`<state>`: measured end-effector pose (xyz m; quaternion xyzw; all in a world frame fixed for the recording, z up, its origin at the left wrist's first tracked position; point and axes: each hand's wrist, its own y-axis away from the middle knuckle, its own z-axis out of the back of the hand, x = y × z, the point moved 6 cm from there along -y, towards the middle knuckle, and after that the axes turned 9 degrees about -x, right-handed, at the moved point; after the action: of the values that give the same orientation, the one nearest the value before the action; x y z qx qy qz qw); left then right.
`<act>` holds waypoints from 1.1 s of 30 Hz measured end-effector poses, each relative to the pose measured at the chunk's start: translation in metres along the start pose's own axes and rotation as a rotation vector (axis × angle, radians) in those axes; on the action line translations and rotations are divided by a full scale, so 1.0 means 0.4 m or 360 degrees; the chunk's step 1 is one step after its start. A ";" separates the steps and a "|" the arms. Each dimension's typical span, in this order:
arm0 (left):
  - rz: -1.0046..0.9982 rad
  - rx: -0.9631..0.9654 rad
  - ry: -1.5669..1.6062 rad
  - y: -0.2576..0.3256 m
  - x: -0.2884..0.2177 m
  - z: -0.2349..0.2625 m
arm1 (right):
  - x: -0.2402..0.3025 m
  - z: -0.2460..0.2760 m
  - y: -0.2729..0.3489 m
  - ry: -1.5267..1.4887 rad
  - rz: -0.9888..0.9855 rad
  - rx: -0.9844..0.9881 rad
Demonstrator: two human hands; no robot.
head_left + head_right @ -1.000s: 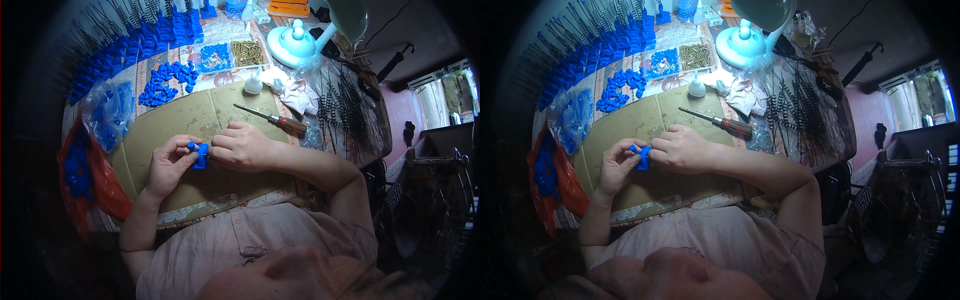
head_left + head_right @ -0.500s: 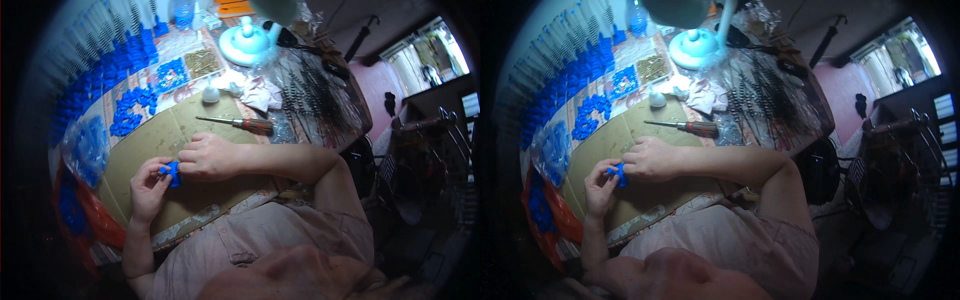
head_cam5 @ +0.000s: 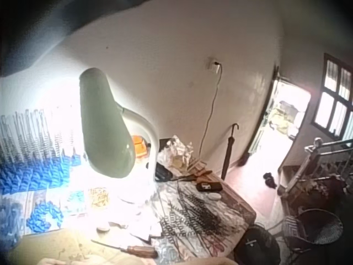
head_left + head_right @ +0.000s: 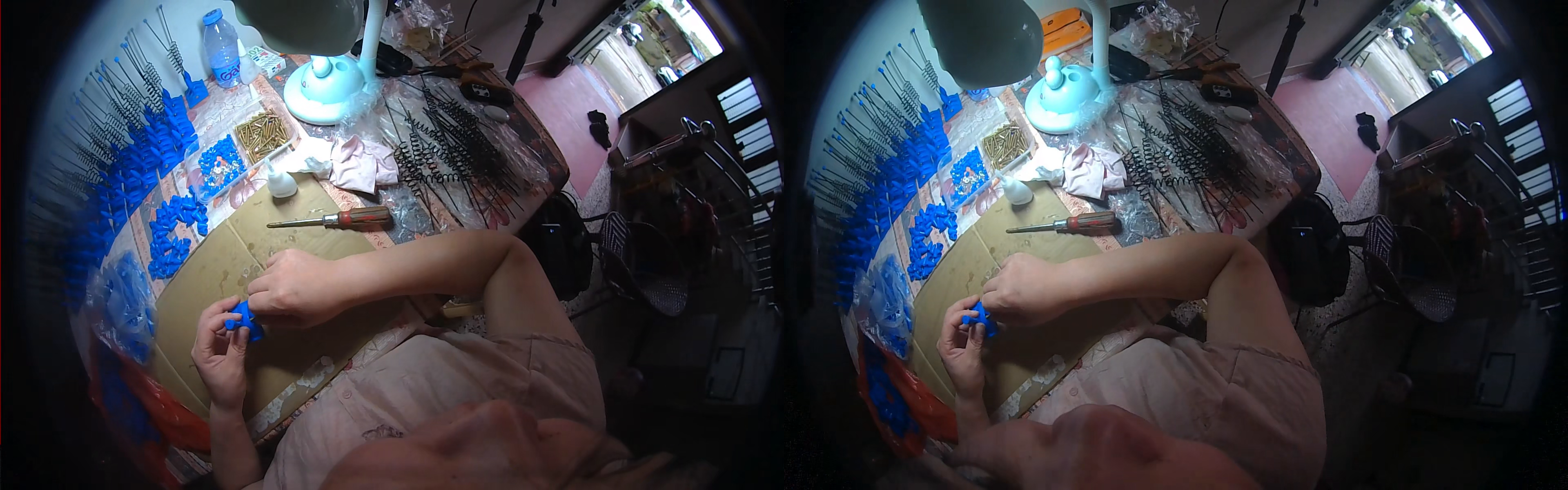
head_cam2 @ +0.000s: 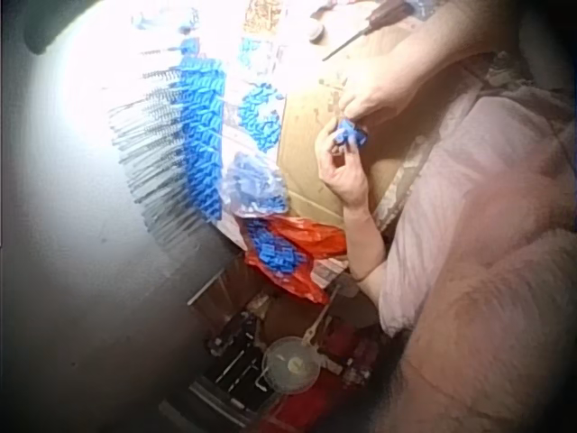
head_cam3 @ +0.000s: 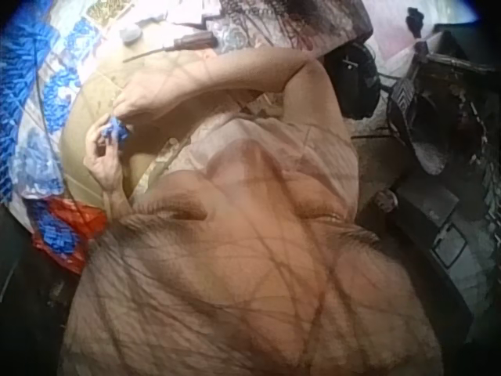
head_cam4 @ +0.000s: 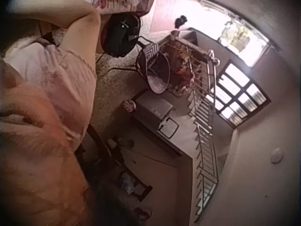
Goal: The person assembles small blue plastic components and metal brackets using screws and a screwdriver.
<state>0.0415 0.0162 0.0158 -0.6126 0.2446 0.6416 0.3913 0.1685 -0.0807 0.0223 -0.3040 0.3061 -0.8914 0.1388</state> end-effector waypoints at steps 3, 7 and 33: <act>0.0073 -0.0002 0.0016 -0.002 0.008 -0.001 | 0.006 0.010 -0.003 0.0068 0.0025 -0.0031; -0.0029 -0.0036 -0.0091 -0.005 -0.012 -0.005 | 0.018 0.010 -0.006 0.0214 0.0175 -0.0032; 0.0875 0.0307 0.0566 0.002 0.054 -0.011 | -0.029 0.085 -0.055 -0.0661 -0.0479 -0.0328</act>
<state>0.0449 0.0167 -0.0061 -0.5862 0.5246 0.5802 0.2110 0.1974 -0.0742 0.0524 -0.5349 0.3116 -0.7847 0.0328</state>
